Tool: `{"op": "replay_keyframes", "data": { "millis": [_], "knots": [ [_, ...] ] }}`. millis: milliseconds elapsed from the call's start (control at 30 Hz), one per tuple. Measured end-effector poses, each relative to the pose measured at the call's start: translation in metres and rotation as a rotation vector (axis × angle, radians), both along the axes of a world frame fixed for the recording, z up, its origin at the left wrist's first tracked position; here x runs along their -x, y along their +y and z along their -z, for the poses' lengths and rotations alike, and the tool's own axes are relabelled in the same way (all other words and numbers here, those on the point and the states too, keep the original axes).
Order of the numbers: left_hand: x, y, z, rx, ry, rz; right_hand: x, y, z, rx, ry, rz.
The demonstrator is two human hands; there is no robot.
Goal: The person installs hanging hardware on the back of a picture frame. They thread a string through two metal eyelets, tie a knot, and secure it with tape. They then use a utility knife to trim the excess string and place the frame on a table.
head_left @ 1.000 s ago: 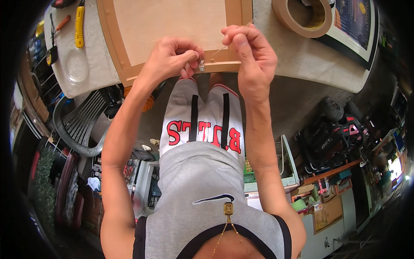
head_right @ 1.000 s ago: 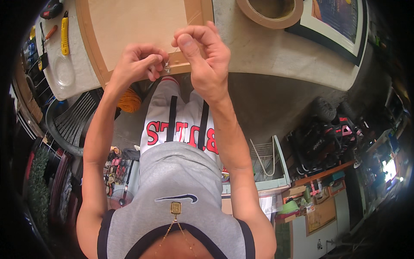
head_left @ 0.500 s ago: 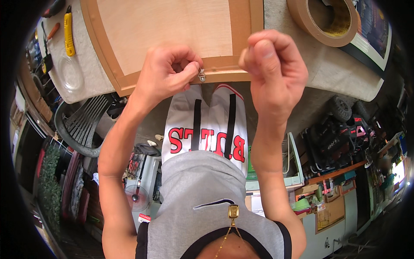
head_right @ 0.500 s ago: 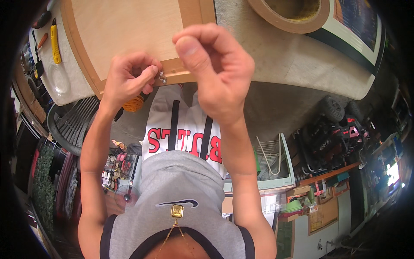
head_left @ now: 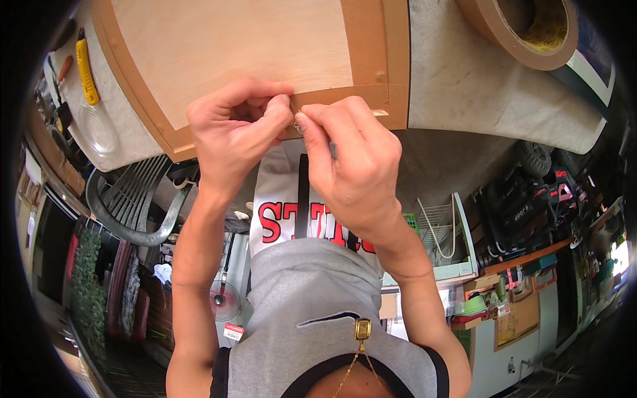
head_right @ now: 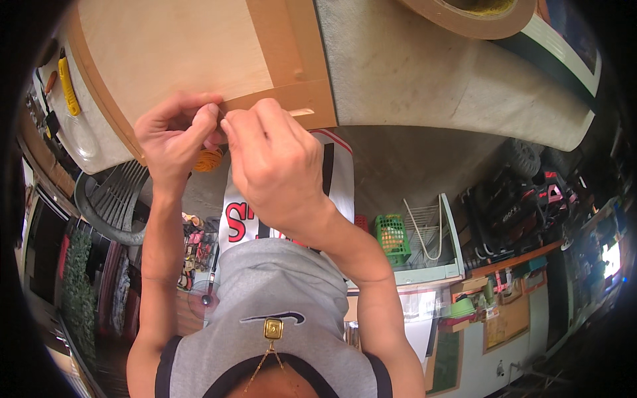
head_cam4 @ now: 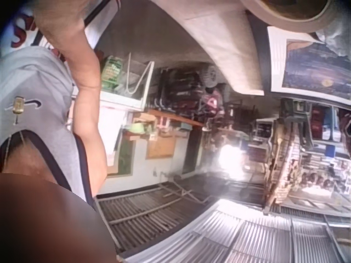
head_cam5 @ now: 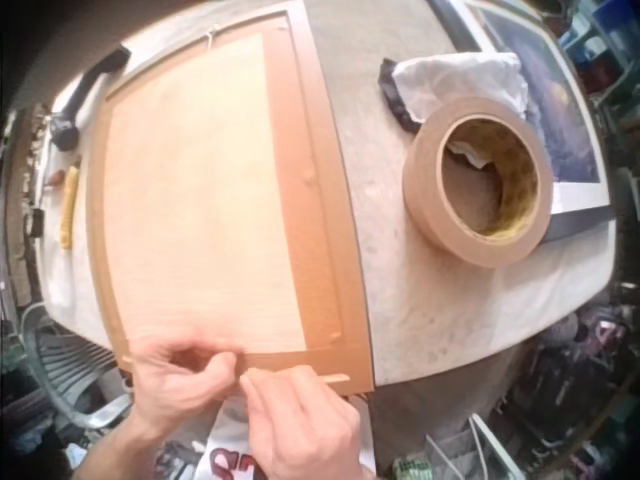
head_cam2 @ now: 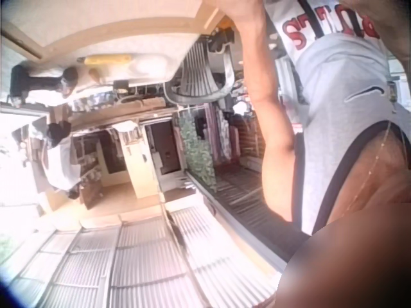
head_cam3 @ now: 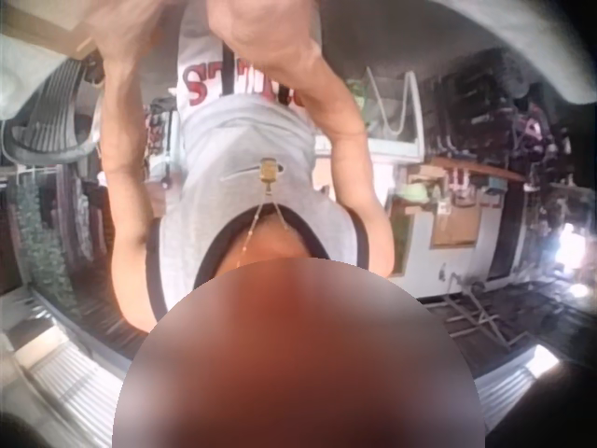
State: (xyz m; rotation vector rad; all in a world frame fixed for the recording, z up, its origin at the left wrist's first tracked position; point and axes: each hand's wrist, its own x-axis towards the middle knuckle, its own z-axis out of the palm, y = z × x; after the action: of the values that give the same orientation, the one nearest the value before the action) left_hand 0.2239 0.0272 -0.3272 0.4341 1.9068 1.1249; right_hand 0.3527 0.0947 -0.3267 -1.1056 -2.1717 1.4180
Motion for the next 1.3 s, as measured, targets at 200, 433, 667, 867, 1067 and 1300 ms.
{"op": "replay_keyframes", "data": {
  "millis": [200, 433, 667, 867, 1067, 1300],
  "knots": [
    [0.004, 0.003, -0.004, 0.054, -0.034, 0.013, 0.006, -0.003, -0.002, -0.041, -0.023, 0.005],
    [0.013, 0.008, -0.009, 0.168, -0.073, 0.118, 0.009, -0.002, -0.005, -0.027, -0.097, -0.006],
    [0.014, 0.012, -0.012, 0.166, -0.155, 0.134, 0.006, 0.0, -0.008, -0.022, -0.132, -0.038],
    [0.017, 0.014, -0.012, 0.171, -0.202, 0.182, 0.006, 0.001, -0.011, -0.017, -0.18, -0.052],
    [0.014, 0.016, -0.013, 0.184, -0.242, 0.168, 0.005, 0.004, -0.014, 0.052, -0.159, -0.022],
    [0.021, 0.016, -0.013, 0.175, -0.266, 0.279, 0.004, 0.005, -0.016, 0.094, -0.19, -0.027]
  ]
}}
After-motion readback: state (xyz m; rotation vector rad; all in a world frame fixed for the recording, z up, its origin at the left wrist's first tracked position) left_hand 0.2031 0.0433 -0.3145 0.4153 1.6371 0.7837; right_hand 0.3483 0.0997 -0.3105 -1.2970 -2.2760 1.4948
